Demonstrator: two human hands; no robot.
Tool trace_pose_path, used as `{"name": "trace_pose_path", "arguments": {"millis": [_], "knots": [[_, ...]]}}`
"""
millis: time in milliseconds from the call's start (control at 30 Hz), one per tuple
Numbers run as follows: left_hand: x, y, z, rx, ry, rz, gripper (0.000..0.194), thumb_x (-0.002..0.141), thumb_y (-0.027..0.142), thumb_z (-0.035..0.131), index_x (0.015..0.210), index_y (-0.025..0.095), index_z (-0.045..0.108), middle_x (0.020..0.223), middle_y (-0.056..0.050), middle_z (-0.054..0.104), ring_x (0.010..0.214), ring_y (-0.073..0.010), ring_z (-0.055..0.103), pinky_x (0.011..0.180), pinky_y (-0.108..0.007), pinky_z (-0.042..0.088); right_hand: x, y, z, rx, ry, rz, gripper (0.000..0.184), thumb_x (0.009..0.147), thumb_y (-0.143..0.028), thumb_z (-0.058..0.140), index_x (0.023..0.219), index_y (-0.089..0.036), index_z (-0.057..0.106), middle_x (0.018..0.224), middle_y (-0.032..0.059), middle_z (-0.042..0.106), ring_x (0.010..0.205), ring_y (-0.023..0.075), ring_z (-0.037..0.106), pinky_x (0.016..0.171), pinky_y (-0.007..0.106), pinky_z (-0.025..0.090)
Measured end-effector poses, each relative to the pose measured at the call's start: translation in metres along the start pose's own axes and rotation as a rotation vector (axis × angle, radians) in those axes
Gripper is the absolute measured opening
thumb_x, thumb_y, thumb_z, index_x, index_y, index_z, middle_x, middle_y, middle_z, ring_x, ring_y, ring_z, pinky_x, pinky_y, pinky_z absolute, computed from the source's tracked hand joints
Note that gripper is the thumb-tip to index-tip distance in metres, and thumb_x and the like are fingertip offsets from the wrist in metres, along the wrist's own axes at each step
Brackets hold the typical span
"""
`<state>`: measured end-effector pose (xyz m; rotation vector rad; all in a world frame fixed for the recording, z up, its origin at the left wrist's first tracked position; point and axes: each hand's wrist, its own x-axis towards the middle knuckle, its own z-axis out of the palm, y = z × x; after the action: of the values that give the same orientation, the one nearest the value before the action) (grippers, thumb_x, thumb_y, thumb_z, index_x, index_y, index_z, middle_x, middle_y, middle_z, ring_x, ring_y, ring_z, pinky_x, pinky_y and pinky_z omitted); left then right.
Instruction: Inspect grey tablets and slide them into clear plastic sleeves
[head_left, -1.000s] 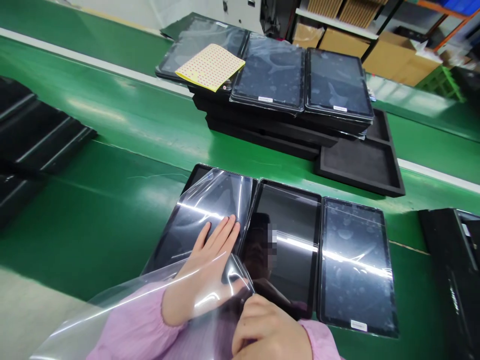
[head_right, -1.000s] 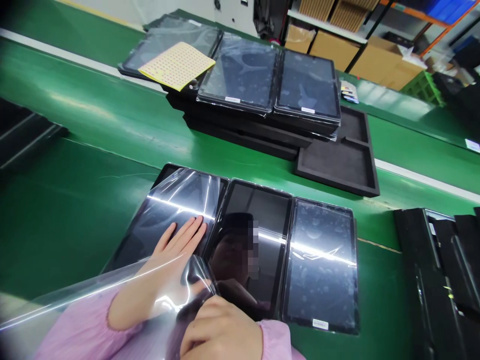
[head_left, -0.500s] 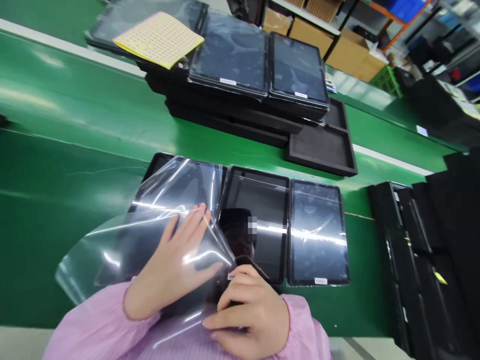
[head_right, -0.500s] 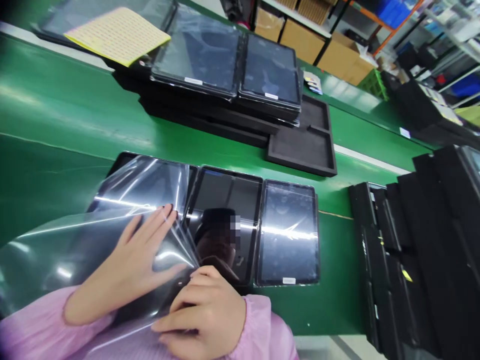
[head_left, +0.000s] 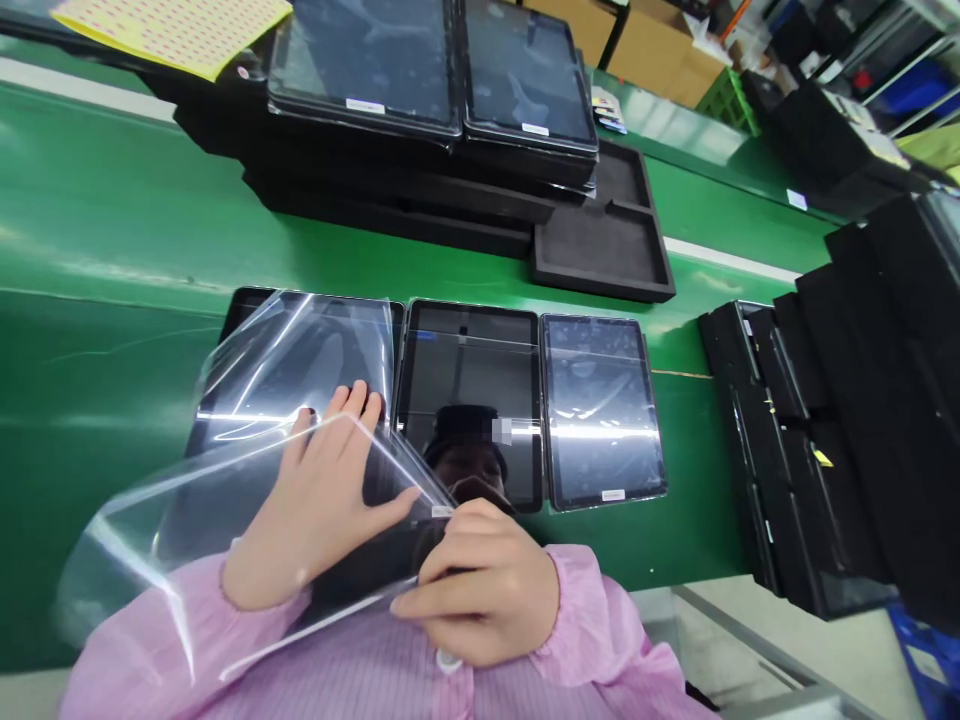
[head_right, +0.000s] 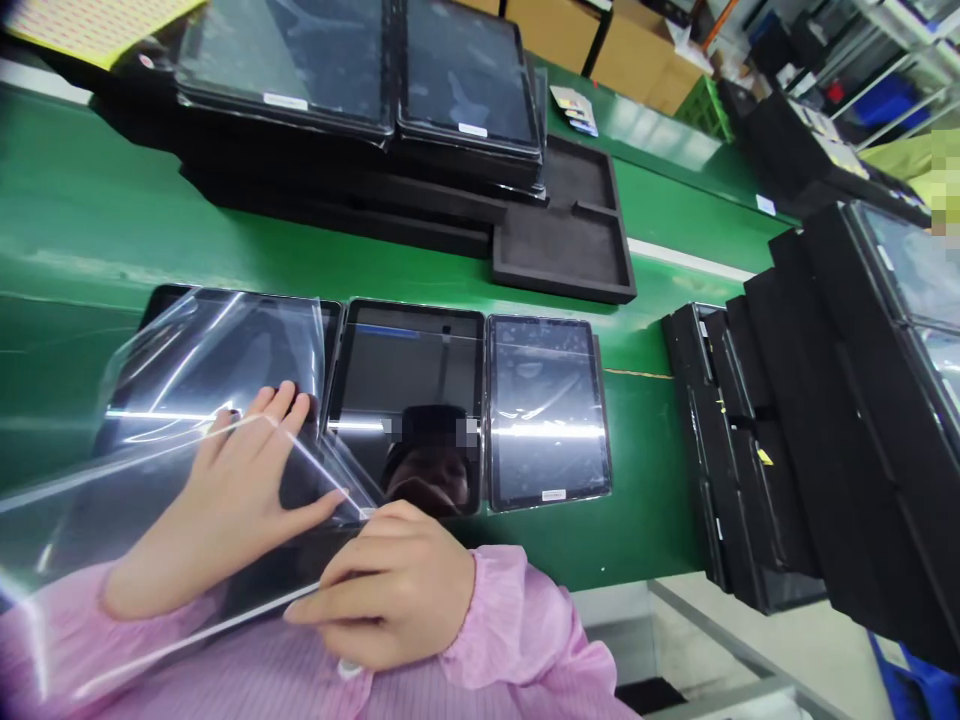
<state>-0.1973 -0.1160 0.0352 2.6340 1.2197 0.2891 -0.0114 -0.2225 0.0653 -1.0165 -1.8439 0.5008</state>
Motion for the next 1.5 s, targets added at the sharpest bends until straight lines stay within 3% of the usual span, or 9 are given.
{"name": "trace_pose_path", "arguments": {"millis": [133, 200, 300, 433, 600, 733, 967, 1167, 1500], "knots": [[0.004, 0.020, -0.006, 0.174, 0.073, 0.025, 0.079, 0.097, 0.050, 0.039, 0.152, -0.005, 0.026, 0.146, -0.040, 0.049, 0.136, -0.0500, 0.053, 0.107, -0.066, 0.044, -0.004, -0.004, -0.011, -0.166, 0.333, 0.197, 0.015, 0.091, -0.013, 0.062, 0.092, -0.022, 0.073, 0.072, -0.0010, 0.073, 0.061, 0.0116, 0.063, 0.059, 0.028, 0.049], [0.004, 0.032, -0.007, 0.221, 0.118, 0.086, 0.071, 0.100, 0.044, 0.037, 0.150, -0.005, 0.033, 0.143, -0.039, 0.054, 0.131, -0.0478, 0.058, 0.103, -0.061, 0.048, -0.011, -0.003, -0.015, -0.280, 0.440, 0.305, 0.025, 0.090, -0.010, 0.061, 0.109, -0.024, 0.072, 0.072, -0.0017, 0.072, 0.058, 0.0128, 0.061, 0.058, 0.028, 0.051], [0.007, 0.052, -0.003, 0.238, 0.138, 0.205, 0.052, 0.101, 0.021, 0.031, 0.143, -0.003, 0.050, 0.142, -0.030, 0.060, 0.131, -0.0394, 0.061, 0.106, -0.053, 0.048, -0.029, 0.006, -0.024, -0.471, 0.522, 0.401, 0.047, 0.090, -0.011, 0.060, 0.135, -0.025, 0.060, 0.076, -0.0013, 0.073, 0.057, 0.0142, 0.058, 0.057, 0.029, 0.052], [0.021, 0.085, 0.011, 0.200, 0.113, 0.424, 0.053, 0.095, 0.003, 0.030, 0.136, 0.007, 0.063, 0.142, -0.020, 0.064, 0.132, -0.0318, 0.062, 0.107, -0.047, 0.048, -0.062, 0.024, -0.055, -0.744, 0.569, 0.550, 0.037, 0.092, -0.025, 0.062, 0.129, -0.021, 0.064, 0.091, 0.0068, 0.074, 0.073, 0.0198, 0.064, 0.071, 0.037, 0.056], [0.038, 0.123, 0.030, 0.080, 0.062, 0.490, 0.046, 0.102, 0.021, 0.038, 0.142, 0.013, 0.059, 0.145, -0.018, 0.062, 0.134, -0.0332, 0.060, 0.112, -0.057, 0.043, -0.106, 0.044, -0.104, -0.882, 0.670, 0.775, 0.041, 0.088, -0.046, 0.061, 0.113, -0.016, 0.073, 0.109, 0.0180, 0.072, 0.105, 0.0333, 0.065, 0.092, 0.054, 0.051], [0.040, 0.136, 0.037, -0.014, 0.012, 0.500, 0.066, 0.097, 0.053, 0.052, 0.147, 0.011, 0.053, 0.152, -0.024, 0.053, 0.139, -0.0409, 0.053, 0.114, -0.065, 0.038, -0.129, 0.048, -0.127, -0.800, 0.674, 0.842, 0.037, 0.090, -0.047, 0.055, 0.102, -0.019, 0.076, 0.105, 0.0152, 0.075, 0.101, 0.0306, 0.068, 0.091, 0.051, 0.053], [0.046, 0.135, 0.038, -0.032, 0.059, 0.513, 0.047, 0.097, 0.046, 0.058, 0.134, 0.019, 0.066, 0.145, -0.021, 0.061, 0.132, -0.0377, 0.061, 0.108, -0.061, 0.046, -0.142, 0.039, -0.139, -0.645, 0.589, 0.841, 0.031, 0.091, -0.040, 0.054, 0.096, -0.022, 0.079, 0.099, 0.0114, 0.078, 0.094, 0.0260, 0.071, 0.085, 0.044, 0.058], [0.048, 0.131, 0.039, -0.089, 0.048, 0.486, 0.045, 0.096, 0.049, 0.058, 0.131, 0.024, 0.069, 0.145, -0.016, 0.063, 0.132, -0.0351, 0.061, 0.111, -0.059, 0.046, -0.132, 0.044, -0.153, -0.595, 0.472, 0.806, 0.027, 0.090, -0.039, 0.059, 0.097, -0.024, 0.079, 0.096, 0.0108, 0.075, 0.090, 0.0272, 0.069, 0.083, 0.046, 0.057], [0.053, 0.122, 0.040, -0.174, 0.085, 0.486, 0.042, 0.107, 0.032, 0.034, 0.126, 0.032, 0.072, 0.136, -0.005, 0.070, 0.125, -0.0234, 0.066, 0.110, -0.047, 0.048, -0.024, 0.173, -0.208, -0.502, 0.260, 0.723, 0.042, 0.082, -0.045, 0.073, 0.120, -0.026, 0.075, 0.091, 0.0055, 0.062, 0.091, 0.0249, 0.064, 0.097, 0.048, 0.053]]}}
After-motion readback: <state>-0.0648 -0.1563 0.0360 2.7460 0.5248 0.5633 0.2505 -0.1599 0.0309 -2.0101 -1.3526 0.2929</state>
